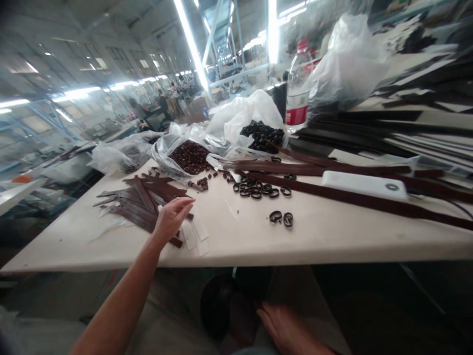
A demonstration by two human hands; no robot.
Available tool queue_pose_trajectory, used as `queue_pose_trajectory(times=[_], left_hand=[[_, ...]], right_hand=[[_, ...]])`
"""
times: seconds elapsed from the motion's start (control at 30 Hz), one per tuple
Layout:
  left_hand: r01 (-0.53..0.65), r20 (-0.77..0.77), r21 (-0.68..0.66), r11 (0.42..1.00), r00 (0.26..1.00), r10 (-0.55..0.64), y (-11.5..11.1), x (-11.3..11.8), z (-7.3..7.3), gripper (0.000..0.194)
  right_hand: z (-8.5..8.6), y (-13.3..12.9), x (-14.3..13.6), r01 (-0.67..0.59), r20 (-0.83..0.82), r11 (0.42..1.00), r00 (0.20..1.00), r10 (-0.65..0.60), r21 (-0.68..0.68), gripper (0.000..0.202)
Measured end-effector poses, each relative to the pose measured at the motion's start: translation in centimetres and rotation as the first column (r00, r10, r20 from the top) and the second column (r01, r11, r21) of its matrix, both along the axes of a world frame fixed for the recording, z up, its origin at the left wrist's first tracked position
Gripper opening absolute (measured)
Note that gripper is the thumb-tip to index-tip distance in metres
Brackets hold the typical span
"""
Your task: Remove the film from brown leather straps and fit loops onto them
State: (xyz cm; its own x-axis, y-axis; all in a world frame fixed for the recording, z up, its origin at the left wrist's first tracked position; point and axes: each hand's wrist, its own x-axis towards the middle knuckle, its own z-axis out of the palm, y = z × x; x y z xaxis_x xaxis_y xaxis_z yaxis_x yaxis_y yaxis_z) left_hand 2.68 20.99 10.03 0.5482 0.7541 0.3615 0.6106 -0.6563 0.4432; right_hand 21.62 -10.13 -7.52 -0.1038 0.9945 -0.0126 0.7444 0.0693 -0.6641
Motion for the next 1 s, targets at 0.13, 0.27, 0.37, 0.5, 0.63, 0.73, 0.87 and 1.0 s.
queue_pose_trajectory(times=[0.13, 0.27, 0.37, 0.5, 0.63, 0.73, 0.87, 1.0], left_hand=[[-0.021, -0.163, 0.055, 0.998, 0.986, 0.03, 3.7, 3.4, -0.3, 0.025], [-0.057, -0.241, 0.036, 0.998, 0.968, 0.064, 6.7, 6.2, -1.3, 0.025], [-0.097, -0.262, 0.026, 0.995, 0.96, 0.1, 8.2, 7.4, -2.0, 0.023], [-0.134, -0.209, 0.019, 0.991, 0.969, 0.135, 8.9, 7.7, -2.2, 0.019], [-0.137, -0.089, 0.001, 0.991, 0.987, 0.136, 8.9, 6.8, -1.7, 0.018], [-0.14, 0.022, -0.028, 0.99, 0.99, 0.141, 8.2, 5.5, -1.0, 0.02], [-0.103, 0.144, -0.159, 0.982, 0.982, 0.126, 4.7, 3.4, -0.6, 0.029], [0.127, 0.406, -0.507, 0.853, 0.908, 0.106, -2.8, 2.2, -1.1, 0.033]], right_hand=[[-2.3, -0.3, 0.8, -0.141, 0.253, 0.889, 0.967, 0.029, 0.436, 0.044], [-5.4, -0.8, 0.8, -0.152, 0.359, 0.8, 0.93, -0.084, 0.58, 0.046], [-6.5, -1.0, 0.5, -0.083, 0.323, 0.786, 0.934, -0.154, 0.613, 0.05], [-5.2, -0.8, 1.1, -0.086, 0.295, 0.858, 0.952, -0.079, 0.506, 0.043], [-3.7, -0.5, 1.8, -0.087, 0.261, 0.872, 0.964, -0.048, 0.481, 0.043], [-2.0, -0.2, 1.6, -0.038, 0.121, 0.942, 0.993, -0.003, 0.333, 0.04], [3.3, 0.6, 1.2, 0.039, -0.144, 0.992, 0.988, -0.057, -0.122, 0.039], [9.5, 1.6, 1.7, 0.028, -0.107, 0.996, 0.994, -0.037, -0.081, 0.042]])
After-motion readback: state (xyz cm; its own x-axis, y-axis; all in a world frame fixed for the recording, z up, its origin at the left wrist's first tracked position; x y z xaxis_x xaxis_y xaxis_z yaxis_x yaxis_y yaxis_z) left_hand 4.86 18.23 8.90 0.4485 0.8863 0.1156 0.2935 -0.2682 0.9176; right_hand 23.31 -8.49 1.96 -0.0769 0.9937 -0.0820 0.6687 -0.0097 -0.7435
